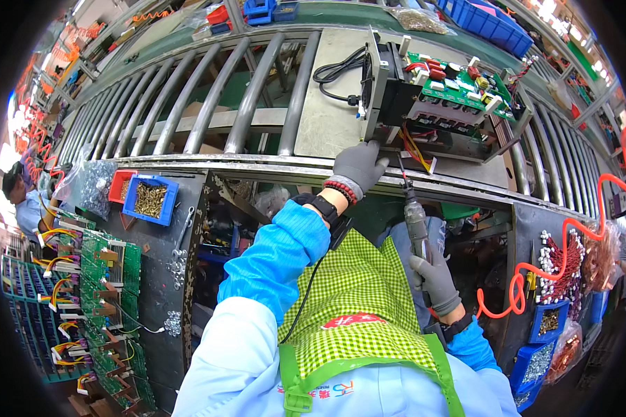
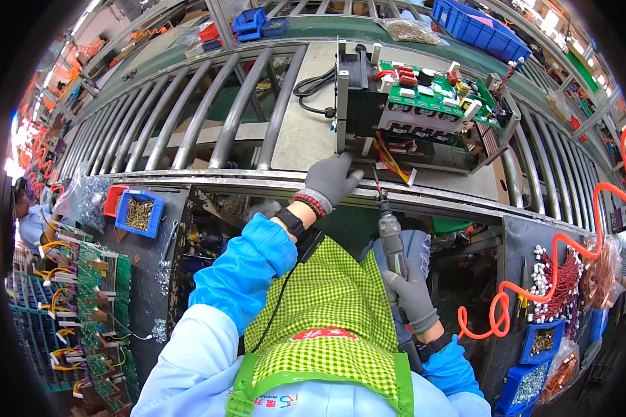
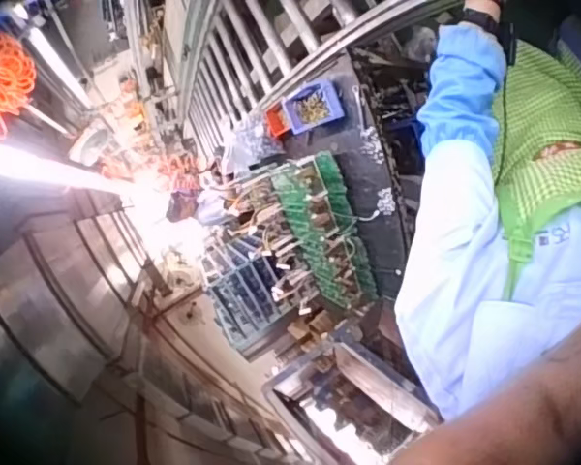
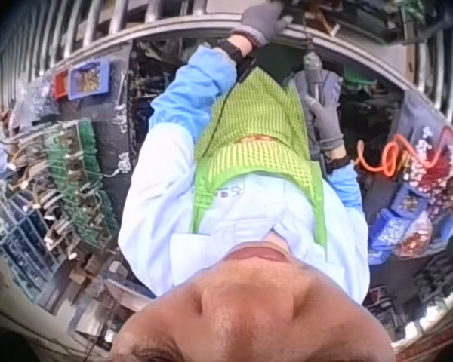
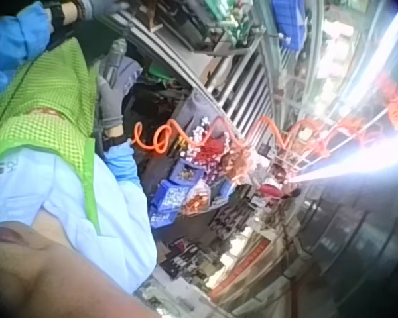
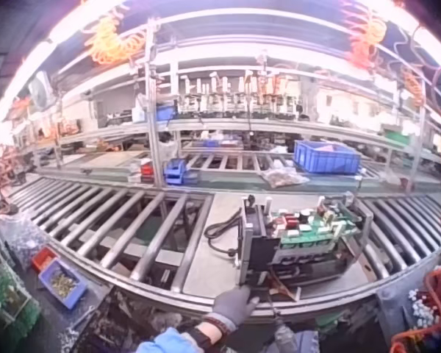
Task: Assembling electronic components and wiring harnesses into an inverter unit on a factory line.
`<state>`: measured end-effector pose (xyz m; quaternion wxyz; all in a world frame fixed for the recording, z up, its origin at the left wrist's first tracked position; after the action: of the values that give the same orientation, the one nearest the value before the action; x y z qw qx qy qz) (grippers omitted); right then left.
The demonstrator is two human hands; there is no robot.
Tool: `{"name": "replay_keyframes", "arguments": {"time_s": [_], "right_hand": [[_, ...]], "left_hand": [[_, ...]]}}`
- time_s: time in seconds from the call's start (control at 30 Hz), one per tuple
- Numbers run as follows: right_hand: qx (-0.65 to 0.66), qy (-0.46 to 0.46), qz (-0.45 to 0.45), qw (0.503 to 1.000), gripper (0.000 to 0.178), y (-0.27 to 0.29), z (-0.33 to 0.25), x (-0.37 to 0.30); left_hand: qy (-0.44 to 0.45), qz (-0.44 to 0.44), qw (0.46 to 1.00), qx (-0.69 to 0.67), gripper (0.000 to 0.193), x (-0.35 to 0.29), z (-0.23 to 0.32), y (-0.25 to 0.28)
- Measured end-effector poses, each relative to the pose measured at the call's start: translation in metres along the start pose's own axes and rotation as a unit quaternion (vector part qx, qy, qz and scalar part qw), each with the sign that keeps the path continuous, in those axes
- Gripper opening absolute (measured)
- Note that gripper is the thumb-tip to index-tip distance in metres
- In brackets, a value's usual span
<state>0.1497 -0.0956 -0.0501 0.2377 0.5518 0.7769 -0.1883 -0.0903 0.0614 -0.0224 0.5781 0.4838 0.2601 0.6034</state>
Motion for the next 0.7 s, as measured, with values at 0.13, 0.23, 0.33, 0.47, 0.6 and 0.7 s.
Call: {"name": "replay_keyframes", "arguments": {"time_s": [0.13, 0.23, 0.33, 0.47, 0.6, 0.7], "right_hand": [[-0.005, 0.000, 0.006, 1.000, 0.041, 0.000, -0.001, 0.002], [-0.010, -0.006, 0.010, 1.000, 0.041, -0.002, -0.001, 0.006], [-0.015, -0.001, 0.010, 1.000, 0.039, -0.003, -0.004, 0.009], [-0.007, -0.022, -0.012, 1.000, 0.036, -0.009, -0.014, 0.004], [0.122, -0.096, -0.068, 0.985, 0.034, -0.019, -0.030, -0.008], [0.245, -0.140, -0.134, 0.950, 0.037, -0.031, -0.039, -0.014]], "left_hand": [[0.006, -0.009, 1.000, 0.011, 0.040, 0.000, 0.000, -0.002], [0.011, -0.005, 1.000, -0.005, 0.041, -0.001, -0.001, -0.003], [0.010, -0.017, 1.000, 0.005, 0.042, 0.000, -0.002, -0.005], [0.002, -0.004, 1.000, 0.004, 0.042, -0.001, 0.000, -0.004], [-0.009, -0.005, 1.000, 0.008, 0.040, 0.000, 0.001, -0.003], [-0.020, -0.021, 1.000, 0.005, 0.038, 0.002, 0.001, -0.003]]}}
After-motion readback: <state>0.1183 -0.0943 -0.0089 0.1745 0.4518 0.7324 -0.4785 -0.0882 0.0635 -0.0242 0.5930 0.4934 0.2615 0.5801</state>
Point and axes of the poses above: each hand's wrist, its own x-axis towards the middle knuckle, its own y-axis out of the back of the hand, z = x × y, the point moved 5 cm from there along x, towards the middle knuckle, and after that the axes turned 9 degrees about -y, right-handed, at the moved point
